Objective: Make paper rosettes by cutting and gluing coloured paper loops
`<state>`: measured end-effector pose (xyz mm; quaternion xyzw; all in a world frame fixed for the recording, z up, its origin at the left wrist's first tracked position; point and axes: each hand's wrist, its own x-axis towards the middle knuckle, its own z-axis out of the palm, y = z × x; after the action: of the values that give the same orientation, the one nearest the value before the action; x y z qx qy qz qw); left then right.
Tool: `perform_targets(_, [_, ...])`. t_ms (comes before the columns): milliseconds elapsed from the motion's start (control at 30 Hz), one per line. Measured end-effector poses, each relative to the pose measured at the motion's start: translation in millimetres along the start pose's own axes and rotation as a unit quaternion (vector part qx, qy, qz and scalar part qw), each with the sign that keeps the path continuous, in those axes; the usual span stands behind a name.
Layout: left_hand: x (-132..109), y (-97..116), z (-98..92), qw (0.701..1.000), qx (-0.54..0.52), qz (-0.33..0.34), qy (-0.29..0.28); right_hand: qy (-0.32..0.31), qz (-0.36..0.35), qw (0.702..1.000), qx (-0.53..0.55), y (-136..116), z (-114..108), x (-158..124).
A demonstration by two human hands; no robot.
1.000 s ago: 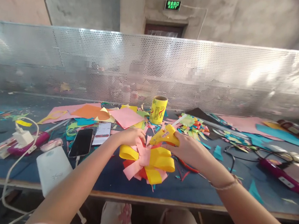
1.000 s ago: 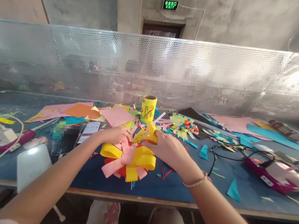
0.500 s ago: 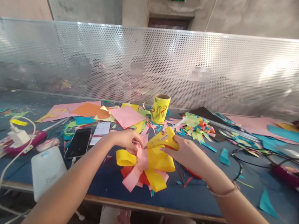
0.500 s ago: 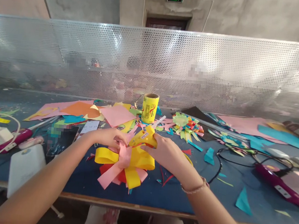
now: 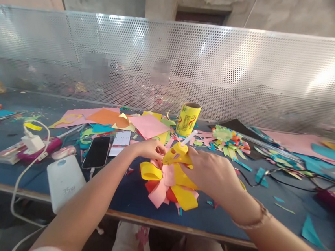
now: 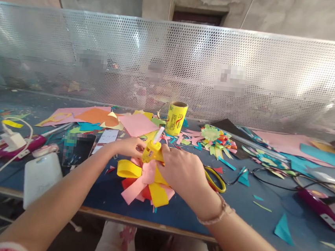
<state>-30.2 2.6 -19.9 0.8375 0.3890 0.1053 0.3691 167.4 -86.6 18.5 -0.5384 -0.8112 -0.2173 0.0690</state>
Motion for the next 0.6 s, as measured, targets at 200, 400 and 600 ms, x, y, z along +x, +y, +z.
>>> perform_targets(200, [0,-7,-4.3,0.998,-0.056,0.023,-0.023,-0.053,-0.097,0.993,-0.042,-14,-17,4])
perform_targets(400, [4,-21,-8.4,0.997,-0.077,0.008,-0.028,-0.074,-0.108,0.989,-0.068,-21,-25,3])
perform_targets(600, [3,-19,-9.7,0.996,-0.087,-0.004,-0.023,-0.086,-0.126,0.984,-0.090,-22,-22,2])
